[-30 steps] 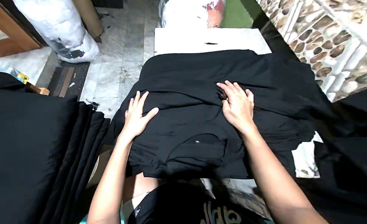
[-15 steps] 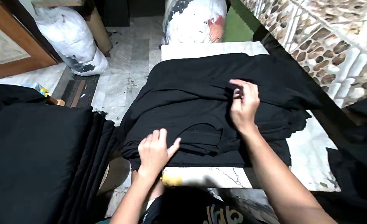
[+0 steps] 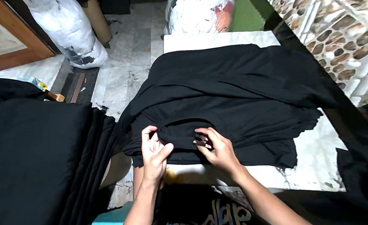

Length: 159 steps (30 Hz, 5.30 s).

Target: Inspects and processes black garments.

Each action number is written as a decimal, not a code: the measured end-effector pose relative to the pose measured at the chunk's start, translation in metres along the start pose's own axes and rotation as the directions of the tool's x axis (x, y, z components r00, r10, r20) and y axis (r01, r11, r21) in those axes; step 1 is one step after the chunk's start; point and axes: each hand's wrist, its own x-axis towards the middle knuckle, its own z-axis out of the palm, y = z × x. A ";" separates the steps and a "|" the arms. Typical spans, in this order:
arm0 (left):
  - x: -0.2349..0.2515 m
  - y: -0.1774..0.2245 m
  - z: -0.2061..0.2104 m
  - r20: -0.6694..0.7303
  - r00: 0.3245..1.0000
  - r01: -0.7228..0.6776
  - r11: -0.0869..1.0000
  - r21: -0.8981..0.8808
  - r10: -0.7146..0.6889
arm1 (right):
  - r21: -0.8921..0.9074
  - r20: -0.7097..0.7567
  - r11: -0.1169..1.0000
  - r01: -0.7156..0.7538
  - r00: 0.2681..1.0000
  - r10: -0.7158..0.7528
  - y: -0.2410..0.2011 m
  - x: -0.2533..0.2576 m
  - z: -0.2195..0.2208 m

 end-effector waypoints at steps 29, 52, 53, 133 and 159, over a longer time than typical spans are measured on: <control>-0.042 0.008 -0.025 0.168 0.986 -0.098 0.877 0.470 0.020 | -0.287 -0.160 0.912 0.294 0.924 -0.348 -0.042 -0.009 0.047; -0.033 0.041 0.010 0.545 0.824 -0.539 0.509 0.671 0.154 | 0.713 0.038 0.690 -0.123 0.990 0.137 -0.047 -0.027 0.005; -0.026 0.030 0.022 0.547 0.824 -0.553 0.426 0.716 0.149 | 0.700 -0.054 0.702 -0.134 0.970 0.238 -0.044 -0.030 -0.001; -0.017 -0.054 0.070 0.644 0.765 -0.580 0.426 0.694 -0.008 | 0.755 -0.084 0.550 -0.357 0.779 0.622 0.016 -0.043 -0.056; 0.056 0.066 0.015 0.392 0.920 -0.391 0.041 0.919 -0.003 | -0.329 -0.353 0.936 -0.125 0.936 0.002 0.084 0.026 -0.115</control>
